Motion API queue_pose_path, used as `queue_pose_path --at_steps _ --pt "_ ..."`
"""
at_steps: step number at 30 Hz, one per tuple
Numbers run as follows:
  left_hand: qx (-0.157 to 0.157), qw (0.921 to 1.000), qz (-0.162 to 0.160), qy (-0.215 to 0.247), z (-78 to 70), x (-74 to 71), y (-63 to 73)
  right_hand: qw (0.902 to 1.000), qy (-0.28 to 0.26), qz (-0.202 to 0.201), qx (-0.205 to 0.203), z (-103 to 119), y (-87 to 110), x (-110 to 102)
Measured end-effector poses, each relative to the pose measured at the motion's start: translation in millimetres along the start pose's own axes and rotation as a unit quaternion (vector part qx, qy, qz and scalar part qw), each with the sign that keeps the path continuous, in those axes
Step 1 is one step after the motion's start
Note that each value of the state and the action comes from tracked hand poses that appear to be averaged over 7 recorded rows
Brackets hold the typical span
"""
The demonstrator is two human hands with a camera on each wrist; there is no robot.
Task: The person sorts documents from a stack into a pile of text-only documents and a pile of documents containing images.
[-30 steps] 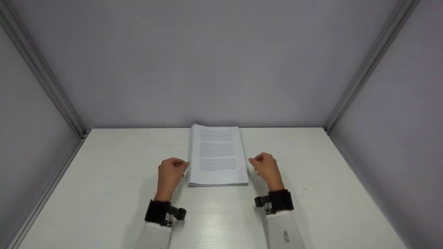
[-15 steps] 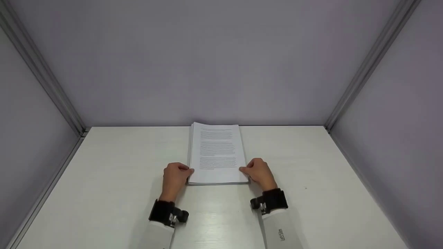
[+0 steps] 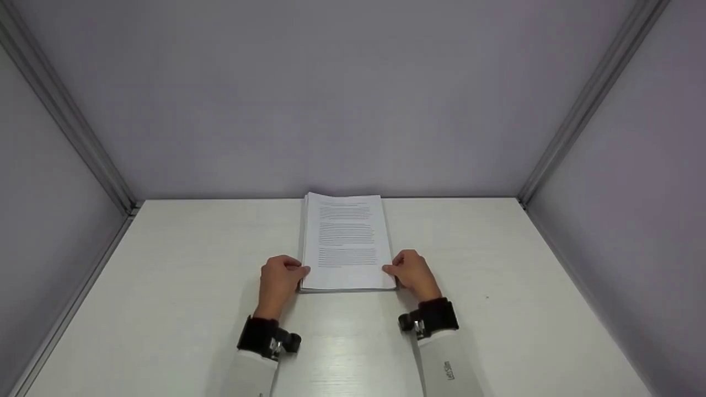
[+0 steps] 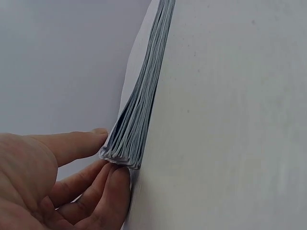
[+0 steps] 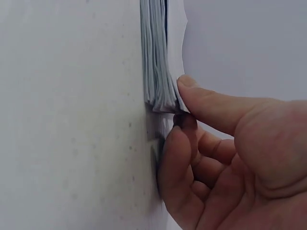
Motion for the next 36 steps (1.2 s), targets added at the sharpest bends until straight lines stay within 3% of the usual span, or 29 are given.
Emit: queue_pose_path --at_steps 15,23,29,36 --pt "0.005 1.0000 0.000 -0.003 1.2 -3.0 0.9 1.0000 0.006 0.006 0.003 -8.1 2.7 -10.5" --pt "0.039 0.9988 -0.025 -0.017 -14.3 -6.2 1.6 0.9998 -0.020 -0.001 0.006 -5.1 6.2 -18.3" --pt "0.014 0.9999 0.007 -0.005 -12.1 -1.1 2.1 0.9987 -0.050 0.002 -0.005 0.2 6.9 -21.2" --pt "-0.001 0.9981 0.045 0.043 -7.4 6.0 1.1 0.9925 -0.121 0.013 -0.004 -0.8 6.4 -21.7"
Point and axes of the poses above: each hand's wrist, its own y-axis away from the middle knuckle, its own x-axis out of the palm, z = x × y, the point moved 9 cm from there along -y, towards the middle knuckle, and after that the axes turned 13 degrees about z, right-handed, at the moved point
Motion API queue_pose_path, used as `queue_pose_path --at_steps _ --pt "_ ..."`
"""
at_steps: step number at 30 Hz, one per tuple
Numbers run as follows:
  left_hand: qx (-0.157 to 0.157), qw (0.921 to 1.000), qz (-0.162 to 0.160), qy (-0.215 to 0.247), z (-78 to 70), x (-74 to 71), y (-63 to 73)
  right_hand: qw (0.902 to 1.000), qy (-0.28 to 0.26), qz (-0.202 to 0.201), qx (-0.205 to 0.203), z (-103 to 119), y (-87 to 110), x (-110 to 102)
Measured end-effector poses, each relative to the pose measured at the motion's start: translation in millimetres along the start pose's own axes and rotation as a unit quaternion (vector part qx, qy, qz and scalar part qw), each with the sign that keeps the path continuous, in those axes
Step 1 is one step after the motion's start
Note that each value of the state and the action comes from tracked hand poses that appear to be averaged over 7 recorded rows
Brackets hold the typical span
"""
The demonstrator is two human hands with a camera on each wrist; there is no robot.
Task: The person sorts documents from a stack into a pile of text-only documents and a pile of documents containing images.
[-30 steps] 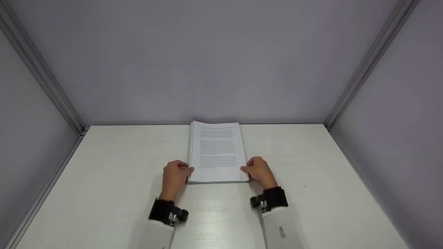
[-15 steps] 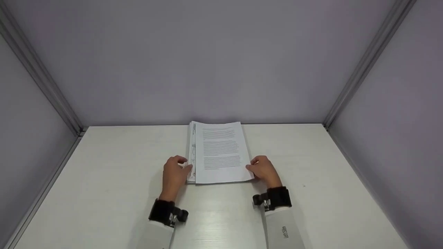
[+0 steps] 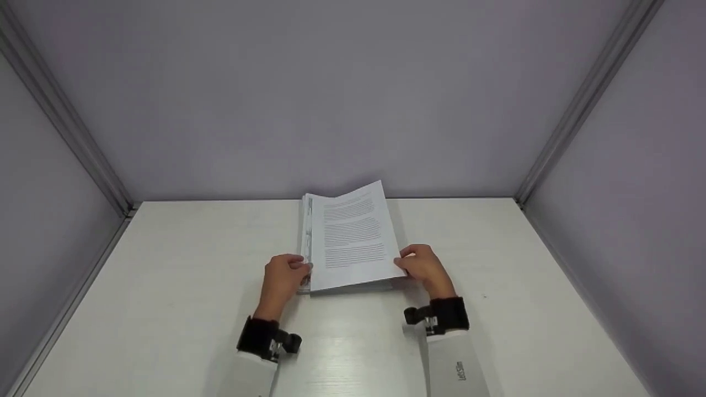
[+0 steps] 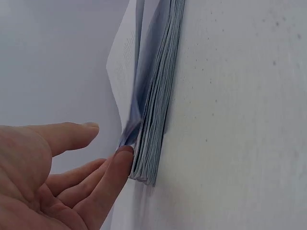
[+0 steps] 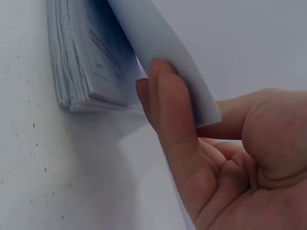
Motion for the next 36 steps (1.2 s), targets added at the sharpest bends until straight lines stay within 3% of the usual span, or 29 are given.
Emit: queue_pose_path --at_steps 8,15,21,29,36 --pt "0.002 0.9994 0.009 0.034 -4.6 2.3 -1.3 0.9956 -0.081 0.020 -0.042 7.9 2.6 4.2" --pt "0.023 0.9975 -0.043 0.052 -15.5 -14.2 0.0 0.9934 -0.090 0.012 -0.070 21.6 3.8 12.9" --pt "0.027 0.9959 -0.076 0.042 -21.6 -39.1 6.7 0.9905 -0.085 0.005 -0.109 45.4 7.5 27.7" --pt "0.016 0.9915 -0.123 0.038 -23.5 -86.8 25.9 0.9836 -0.084 0.059 -0.148 87.9 19.7 56.1" --pt "0.005 0.9852 -0.165 0.049 -11.3 -124.0 39.8 0.9821 -0.097 0.059 -0.150 106.8 12.7 92.6"
Point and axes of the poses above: each hand's wrist, its own y-axis away from the middle knuckle, its own x-axis out of the palm, z = x × y, the point moved 9 cm from there along -y, towards the middle knuckle, and after that the axes turned 13 degrees about z, right-handed, at the moved point
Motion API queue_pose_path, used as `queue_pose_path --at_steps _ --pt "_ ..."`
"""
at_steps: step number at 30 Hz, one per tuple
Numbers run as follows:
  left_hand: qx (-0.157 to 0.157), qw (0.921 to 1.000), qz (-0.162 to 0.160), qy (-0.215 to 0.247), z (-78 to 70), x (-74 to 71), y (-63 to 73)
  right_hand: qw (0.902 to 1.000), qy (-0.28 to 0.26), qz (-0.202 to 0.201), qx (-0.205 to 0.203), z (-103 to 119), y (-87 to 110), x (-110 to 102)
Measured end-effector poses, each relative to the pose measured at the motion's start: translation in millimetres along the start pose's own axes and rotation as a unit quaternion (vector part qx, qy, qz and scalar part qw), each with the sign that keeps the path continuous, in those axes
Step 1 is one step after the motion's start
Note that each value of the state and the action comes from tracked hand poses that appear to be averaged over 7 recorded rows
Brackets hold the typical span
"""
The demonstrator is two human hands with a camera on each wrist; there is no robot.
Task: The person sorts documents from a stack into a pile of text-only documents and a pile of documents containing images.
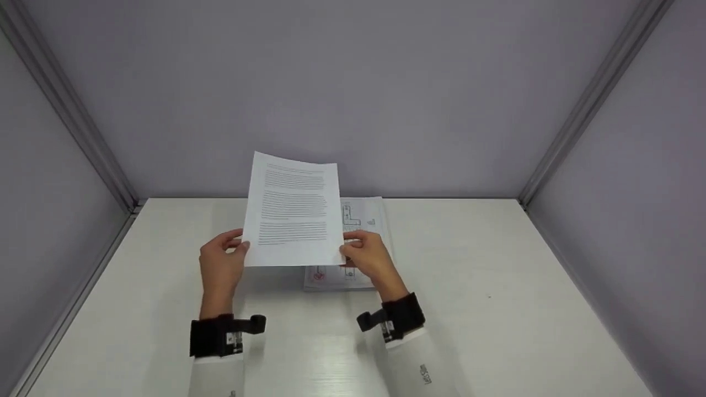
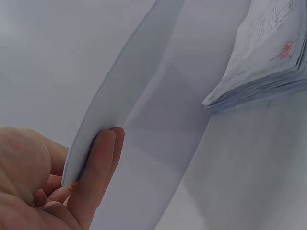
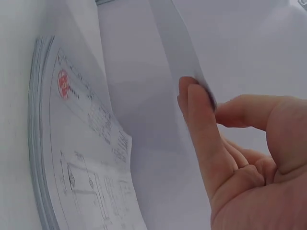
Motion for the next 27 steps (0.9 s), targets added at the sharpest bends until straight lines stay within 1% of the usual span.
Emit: queue_pose_path --at_steps 4,8,10,13,16,19,22,27 --pt "-0.024 0.9994 -0.018 0.015 14.4 -17.5 -0.4 0.9997 -0.012 -0.019 0.003 -3.7 -5.1 27.7" --pt "-0.036 0.9984 -0.034 0.027 27.8 -31.1 -0.8 0.9990 0.025 -0.035 0.011 -4.2 -6.5 51.4" --pt "-0.043 0.9979 -0.039 0.030 35.4 -35.1 -0.3 0.9983 0.044 -0.032 0.019 -5.8 -7.8 61.1" --pt "-0.062 0.9967 -0.044 0.029 48.4 -38.6 0.4 0.9983 0.045 -0.016 0.033 -11.2 -11.2 73.5" --pt "-0.078 0.9957 -0.046 0.023 59.1 -40.0 0.2 0.9986 0.028 0.002 0.044 -17.8 -14.4 81.6" --pt "-0.085 0.9954 -0.041 0.015 66.9 -40.9 -2.2 0.9985 0.024 0.006 0.049 -22.9 -16.2 85.5" --pt "-0.086 0.9954 -0.040 0.011 71.6 -42.6 -4.6 0.9986 0.025 0.009 0.046 -26.1 -17.3 88.2" --pt "-0.091 0.9951 -0.038 0.005 77.0 -44.6 -4.8 0.9987 0.031 0.011 0.039 -27.3 -17.1 91.0"
Point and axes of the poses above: each hand's wrist, its own y-axis away from the middle knuckle, its own x-axis out of the palm, z = x × y, the point moved 9 cm from there along -y, towards the middle knuckle, and after that the axes turned 13 degrees about z, right-handed, at the moved point
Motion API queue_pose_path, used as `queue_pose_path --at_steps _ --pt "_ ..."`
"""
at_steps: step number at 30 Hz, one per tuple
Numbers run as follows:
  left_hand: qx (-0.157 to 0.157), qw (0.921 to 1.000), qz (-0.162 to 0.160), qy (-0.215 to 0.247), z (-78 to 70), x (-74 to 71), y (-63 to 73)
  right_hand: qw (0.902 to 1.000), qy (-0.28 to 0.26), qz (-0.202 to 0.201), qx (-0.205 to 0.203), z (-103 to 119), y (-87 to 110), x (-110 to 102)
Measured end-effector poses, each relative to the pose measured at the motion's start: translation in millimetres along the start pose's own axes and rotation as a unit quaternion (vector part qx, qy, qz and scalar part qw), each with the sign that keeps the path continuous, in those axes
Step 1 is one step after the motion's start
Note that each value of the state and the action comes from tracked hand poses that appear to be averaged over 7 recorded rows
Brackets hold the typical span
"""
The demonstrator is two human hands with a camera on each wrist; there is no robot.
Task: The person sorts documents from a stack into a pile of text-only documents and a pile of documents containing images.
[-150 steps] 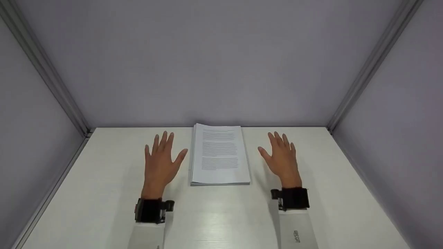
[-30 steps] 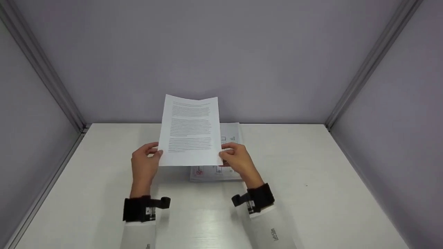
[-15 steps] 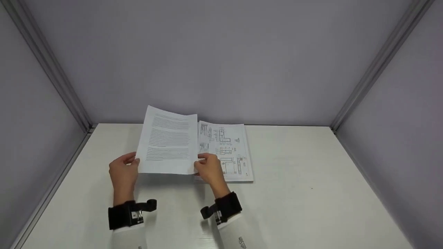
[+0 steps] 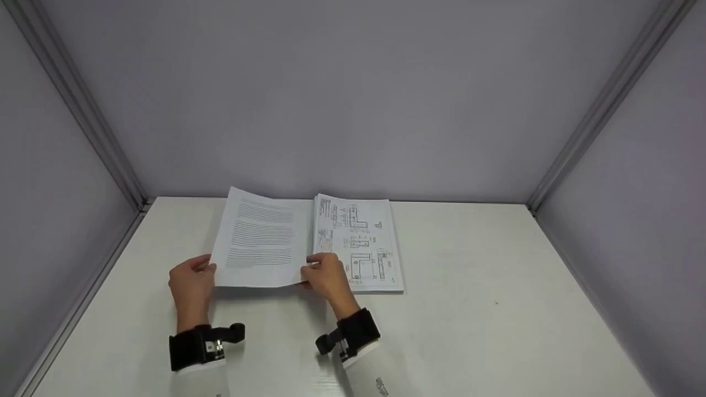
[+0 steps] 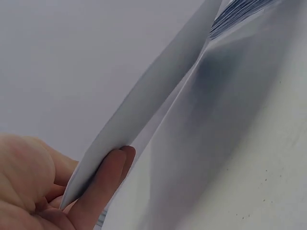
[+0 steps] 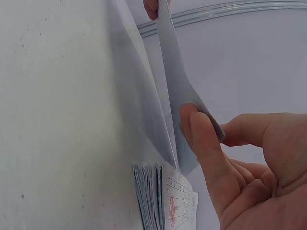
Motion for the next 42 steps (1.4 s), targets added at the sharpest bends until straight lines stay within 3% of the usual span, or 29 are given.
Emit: queue_pose_path --at_steps 10,17,24,27,36,42 --pt "-0.013 0.9998 -0.011 0.006 9.5 1.4 2.2 0.9984 0.047 -0.029 0.013 -2.0 2.4 6.3" --pt "-0.013 0.9998 0.012 -0.012 9.3 4.0 2.6 0.9965 0.073 -0.040 0.011 -2.9 1.7 16.0" --pt "-0.066 0.9958 -0.026 -0.058 17.4 -11.0 9.8 0.9953 0.089 -0.039 0.002 1.0 1.8 19.7" --pt "-0.078 0.9939 -0.027 -0.074 18.6 -14.5 11.2 0.9952 0.090 -0.039 0.003 1.2 1.7 20.3" --pt "-0.071 0.9944 -0.019 -0.076 21.1 -14.0 10.3 0.9979 0.063 -0.007 0.007 -6.2 -1.0 28.9" --pt "-0.075 0.9942 -0.013 -0.077 24.9 -13.3 8.5 0.9972 0.071 -0.015 0.017 -8.2 -1.2 28.8"
Point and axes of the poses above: each hand's wrist, its own y-axis away from the middle knuckle, its own x-axis out of the palm, z = x × y, the point moved 9 cm from there along -y, towards the middle knuckle, and after that the axes turned 13 degrees about z, right-handed, at the moved point
